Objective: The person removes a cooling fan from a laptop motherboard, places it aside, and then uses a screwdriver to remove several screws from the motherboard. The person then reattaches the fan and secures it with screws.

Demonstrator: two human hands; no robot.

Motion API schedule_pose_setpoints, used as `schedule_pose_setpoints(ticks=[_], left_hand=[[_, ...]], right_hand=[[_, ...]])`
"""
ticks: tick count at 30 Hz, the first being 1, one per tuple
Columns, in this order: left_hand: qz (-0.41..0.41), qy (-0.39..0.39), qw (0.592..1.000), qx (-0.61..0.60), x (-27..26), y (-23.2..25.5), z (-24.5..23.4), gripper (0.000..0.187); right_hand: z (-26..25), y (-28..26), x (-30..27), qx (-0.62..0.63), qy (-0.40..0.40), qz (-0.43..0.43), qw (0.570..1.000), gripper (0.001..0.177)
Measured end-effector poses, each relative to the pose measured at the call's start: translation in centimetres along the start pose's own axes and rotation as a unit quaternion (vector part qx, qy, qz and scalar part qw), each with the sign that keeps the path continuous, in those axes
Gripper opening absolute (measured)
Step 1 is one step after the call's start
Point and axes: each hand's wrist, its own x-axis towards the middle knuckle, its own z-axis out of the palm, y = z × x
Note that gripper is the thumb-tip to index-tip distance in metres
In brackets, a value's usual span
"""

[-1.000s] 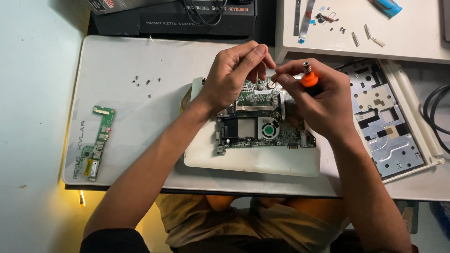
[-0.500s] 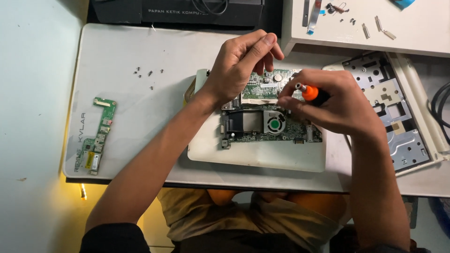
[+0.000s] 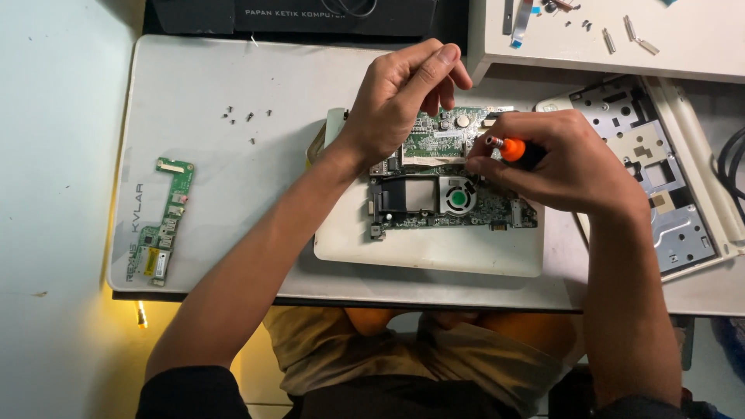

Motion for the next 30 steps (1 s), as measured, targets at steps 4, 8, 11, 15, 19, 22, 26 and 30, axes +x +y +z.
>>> schedule_pose_setpoints(ticks=[4,8,11,15,19,22,26,30], left_hand=[[-0.006,0.004,1.000,0.002,0.0,0.3,0.1,0.046],[-0.008,0.002,1.000,0.007,0.1,0.2,0.0,0.046],[-0.009,0.000,1.000,0.010,0.1,0.2,0.1,0.046],[-0.008,0.005,1.000,0.011,0.1,0.3,0.1,0.047],[-0.003,0.005,1.000,0.017,0.1,0.2,0.0,0.047],[-0.004,0.003,1.000,0.018,0.1,0.3,0.1,0.047],[-0.012,0.004,1.000,0.014,0.1,0.4,0.1,0.047],[-0.002,-0.001,1.000,0.019,0.1,0.1,0.0,0.047]], right_hand=[[0.0,-0.3,-0.2,-0.013,0.006,0.021,1.000,0.018],[-0.1,-0.3,-0.2,-0.010,0.008,0.014,1.000,0.016],[0.1,-0.4,-0.3,-0.010,0.018,0.013,1.000,0.014],[0.2,-1.1,-0.1,0.006,0.022,-0.024,0.999,0.013],[0.6,-0.5,-0.4,-0.011,0.000,-0.042,0.999,0.015],[1.0,-0.5,-0.6,-0.076,0.025,-0.032,0.996,0.019],[0.8,-0.4,-0.9,-0.087,0.025,-0.033,0.995,0.016],[0.1,-1.1,-0.7,-0.060,0.008,-0.027,0.998,0.020]])
